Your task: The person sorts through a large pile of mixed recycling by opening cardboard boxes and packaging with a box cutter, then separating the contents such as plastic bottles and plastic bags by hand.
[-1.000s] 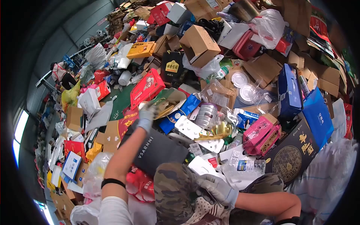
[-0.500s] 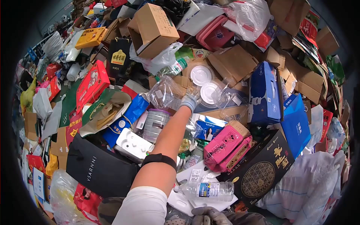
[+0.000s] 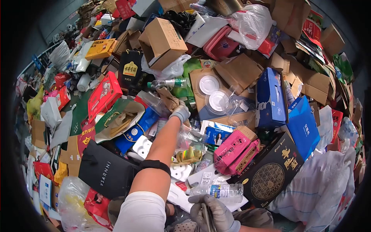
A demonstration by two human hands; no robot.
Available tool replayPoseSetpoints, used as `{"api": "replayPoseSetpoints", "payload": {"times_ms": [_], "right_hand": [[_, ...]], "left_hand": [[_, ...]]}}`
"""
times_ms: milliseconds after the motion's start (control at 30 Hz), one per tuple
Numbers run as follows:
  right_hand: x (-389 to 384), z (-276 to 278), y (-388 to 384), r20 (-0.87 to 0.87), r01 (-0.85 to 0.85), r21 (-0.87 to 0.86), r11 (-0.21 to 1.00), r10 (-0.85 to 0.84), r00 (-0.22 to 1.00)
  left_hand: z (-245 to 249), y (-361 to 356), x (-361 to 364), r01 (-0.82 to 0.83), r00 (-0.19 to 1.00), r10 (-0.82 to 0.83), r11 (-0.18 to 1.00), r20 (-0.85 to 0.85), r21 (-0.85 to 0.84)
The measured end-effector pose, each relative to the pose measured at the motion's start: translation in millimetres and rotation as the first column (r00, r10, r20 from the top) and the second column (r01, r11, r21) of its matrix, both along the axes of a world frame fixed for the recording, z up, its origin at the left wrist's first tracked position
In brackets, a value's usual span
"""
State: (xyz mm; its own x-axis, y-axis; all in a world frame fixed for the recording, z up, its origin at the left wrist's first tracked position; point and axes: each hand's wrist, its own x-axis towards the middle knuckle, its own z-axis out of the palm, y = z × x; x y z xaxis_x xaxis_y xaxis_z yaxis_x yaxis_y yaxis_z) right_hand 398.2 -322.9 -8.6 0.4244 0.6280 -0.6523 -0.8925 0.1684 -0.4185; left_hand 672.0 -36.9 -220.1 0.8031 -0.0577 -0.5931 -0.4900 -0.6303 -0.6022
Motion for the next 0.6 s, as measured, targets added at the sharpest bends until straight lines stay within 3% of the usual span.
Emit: {"api": "replayPoseSetpoints", "payload": {"times_ms": [67,100,200,300,367,433,533,567,600], "right_hand": [[1,2,0,0.050,0.000,0.001,1.000,-0.001,0.999],[3,0,1,0.077,0.005,-0.006,1.000,-0.005,0.997],[6,-4,5,0.277,0.009,-0.051,0.999,0.005,0.961],[7,-11,11,0.357,0.056,-0.080,0.995,-0.023,0.934],[4,-10,18,0.373,0.066,-0.092,0.994,-0.027,0.927],[1,-13,28,0.378,0.051,-0.090,0.995,-0.013,0.926],[-6,-17,46,0.384,0.019,-0.073,0.997,0.011,0.923],[-8,-21,52,0.415,-0.003,-0.058,0.998,0.026,0.910],[-9,-26,61,0.420,-0.024,-0.074,0.997,0.053,0.906]], "left_hand": [[40,20,-25,-0.099,0.949,0.166,0.963,0.267,-0.249],[31,42,-32,-0.072,0.882,0.246,0.913,0.402,-0.401],[141,36,-101,-0.054,0.685,0.503,0.756,0.527,-0.652],[190,48,-168,0.040,0.410,0.758,0.540,0.507,-0.841],[194,66,-211,0.347,0.279,0.951,0.031,0.135,-0.937],[209,75,-258,0.624,0.302,0.899,-0.438,-0.318,-0.646],[230,106,-334,0.733,0.238,0.787,-0.530,-0.570,-0.426],[242,110,-365,0.750,0.211,0.784,-0.513,-0.584,-0.417],[251,124,-395,0.776,0.028,0.813,-0.384,-0.581,-0.500]]}}
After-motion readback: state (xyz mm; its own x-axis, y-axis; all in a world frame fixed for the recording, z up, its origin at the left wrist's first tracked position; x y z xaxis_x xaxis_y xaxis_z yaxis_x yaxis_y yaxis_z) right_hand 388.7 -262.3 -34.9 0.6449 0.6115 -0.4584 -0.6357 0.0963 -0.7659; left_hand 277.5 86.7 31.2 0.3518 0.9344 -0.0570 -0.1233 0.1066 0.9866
